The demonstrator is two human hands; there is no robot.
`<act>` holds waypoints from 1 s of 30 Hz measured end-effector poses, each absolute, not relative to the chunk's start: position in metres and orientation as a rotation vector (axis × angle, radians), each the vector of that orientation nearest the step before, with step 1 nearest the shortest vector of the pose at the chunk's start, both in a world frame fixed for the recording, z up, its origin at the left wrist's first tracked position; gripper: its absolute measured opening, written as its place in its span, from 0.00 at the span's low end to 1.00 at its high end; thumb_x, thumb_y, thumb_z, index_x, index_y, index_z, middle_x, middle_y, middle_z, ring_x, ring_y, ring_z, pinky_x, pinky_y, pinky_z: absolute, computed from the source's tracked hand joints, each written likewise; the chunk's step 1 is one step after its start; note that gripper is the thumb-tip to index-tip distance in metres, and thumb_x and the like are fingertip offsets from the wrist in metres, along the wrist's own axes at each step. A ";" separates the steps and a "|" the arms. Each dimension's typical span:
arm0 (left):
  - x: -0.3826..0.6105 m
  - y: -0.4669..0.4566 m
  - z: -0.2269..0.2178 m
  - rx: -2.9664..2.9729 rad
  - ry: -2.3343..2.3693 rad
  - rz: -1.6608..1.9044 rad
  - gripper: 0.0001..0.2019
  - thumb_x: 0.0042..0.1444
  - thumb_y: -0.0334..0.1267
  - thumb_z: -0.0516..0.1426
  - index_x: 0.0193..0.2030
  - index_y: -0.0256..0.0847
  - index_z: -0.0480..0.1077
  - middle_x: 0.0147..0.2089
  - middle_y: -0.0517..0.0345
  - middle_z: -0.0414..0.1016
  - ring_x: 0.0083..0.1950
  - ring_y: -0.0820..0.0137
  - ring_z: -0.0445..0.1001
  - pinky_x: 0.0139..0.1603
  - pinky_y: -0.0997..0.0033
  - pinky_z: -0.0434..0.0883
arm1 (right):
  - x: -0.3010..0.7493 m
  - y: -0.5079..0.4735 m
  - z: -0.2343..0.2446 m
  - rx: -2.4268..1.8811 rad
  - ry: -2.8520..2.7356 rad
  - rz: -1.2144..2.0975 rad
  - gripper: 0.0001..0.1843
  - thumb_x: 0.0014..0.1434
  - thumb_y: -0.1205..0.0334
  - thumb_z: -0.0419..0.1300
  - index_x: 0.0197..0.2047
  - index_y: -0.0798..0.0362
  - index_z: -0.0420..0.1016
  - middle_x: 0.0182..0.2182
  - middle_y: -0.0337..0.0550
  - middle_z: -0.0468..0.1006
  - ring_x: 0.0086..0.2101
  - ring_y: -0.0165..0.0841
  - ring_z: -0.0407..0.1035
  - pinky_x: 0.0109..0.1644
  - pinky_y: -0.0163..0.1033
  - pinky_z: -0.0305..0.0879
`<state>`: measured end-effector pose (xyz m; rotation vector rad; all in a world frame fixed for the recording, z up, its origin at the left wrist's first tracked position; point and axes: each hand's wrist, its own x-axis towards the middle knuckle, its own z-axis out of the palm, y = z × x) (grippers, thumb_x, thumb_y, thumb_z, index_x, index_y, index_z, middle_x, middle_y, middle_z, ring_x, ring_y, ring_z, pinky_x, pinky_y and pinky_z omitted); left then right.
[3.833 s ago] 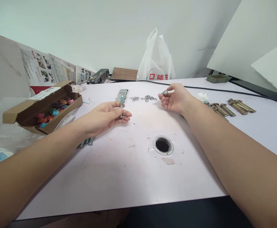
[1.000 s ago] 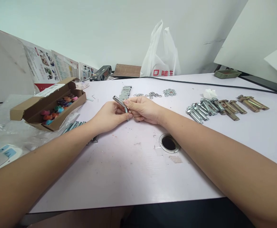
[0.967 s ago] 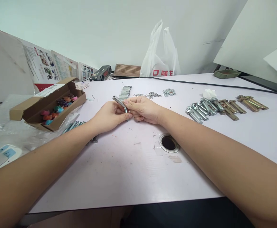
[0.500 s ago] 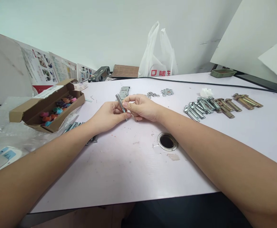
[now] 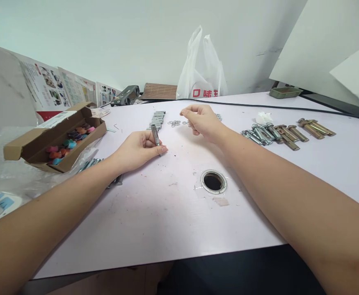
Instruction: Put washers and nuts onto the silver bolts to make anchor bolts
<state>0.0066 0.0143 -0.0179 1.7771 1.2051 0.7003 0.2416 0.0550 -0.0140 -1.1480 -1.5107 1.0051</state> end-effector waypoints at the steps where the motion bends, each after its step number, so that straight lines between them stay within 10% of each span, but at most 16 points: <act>1: 0.007 0.014 -0.018 1.776 1.201 0.702 0.17 0.49 0.48 0.67 0.36 0.40 0.68 0.30 0.58 0.77 0.29 0.72 0.72 0.27 0.73 0.64 | 0.243 0.057 -0.017 -1.283 -1.524 0.908 0.11 0.59 0.53 0.65 0.37 0.53 0.74 0.16 0.32 0.57 0.18 0.25 0.48 0.21 0.34 0.48; 13: 0.005 0.014 -0.018 1.906 1.149 0.677 0.14 0.54 0.47 0.63 0.40 0.40 0.72 0.29 0.61 0.74 0.29 0.74 0.69 0.31 0.72 0.63 | 0.235 0.086 -0.034 -1.694 -1.900 0.248 0.18 0.56 0.60 0.61 0.49 0.55 0.81 0.47 0.52 0.79 0.43 0.41 0.71 0.49 0.45 0.65; 24: 0.007 0.016 -0.024 1.858 1.008 0.718 0.12 0.52 0.41 0.65 0.39 0.38 0.72 0.42 0.51 0.80 0.42 0.68 0.78 0.44 0.67 0.72 | 0.207 0.094 -0.024 -1.858 -1.842 0.308 0.12 0.57 0.54 0.66 0.39 0.53 0.83 0.42 0.53 0.80 0.38 0.42 0.71 0.43 0.47 0.65; 30: 0.006 0.013 -0.019 1.875 1.047 0.719 0.14 0.54 0.47 0.63 0.38 0.37 0.76 0.36 0.53 0.80 0.36 0.70 0.75 0.36 0.70 0.68 | 0.215 0.095 -0.026 -1.751 -1.827 0.446 0.10 0.56 0.57 0.67 0.31 0.57 0.82 0.32 0.52 0.79 0.31 0.37 0.67 0.39 0.45 0.64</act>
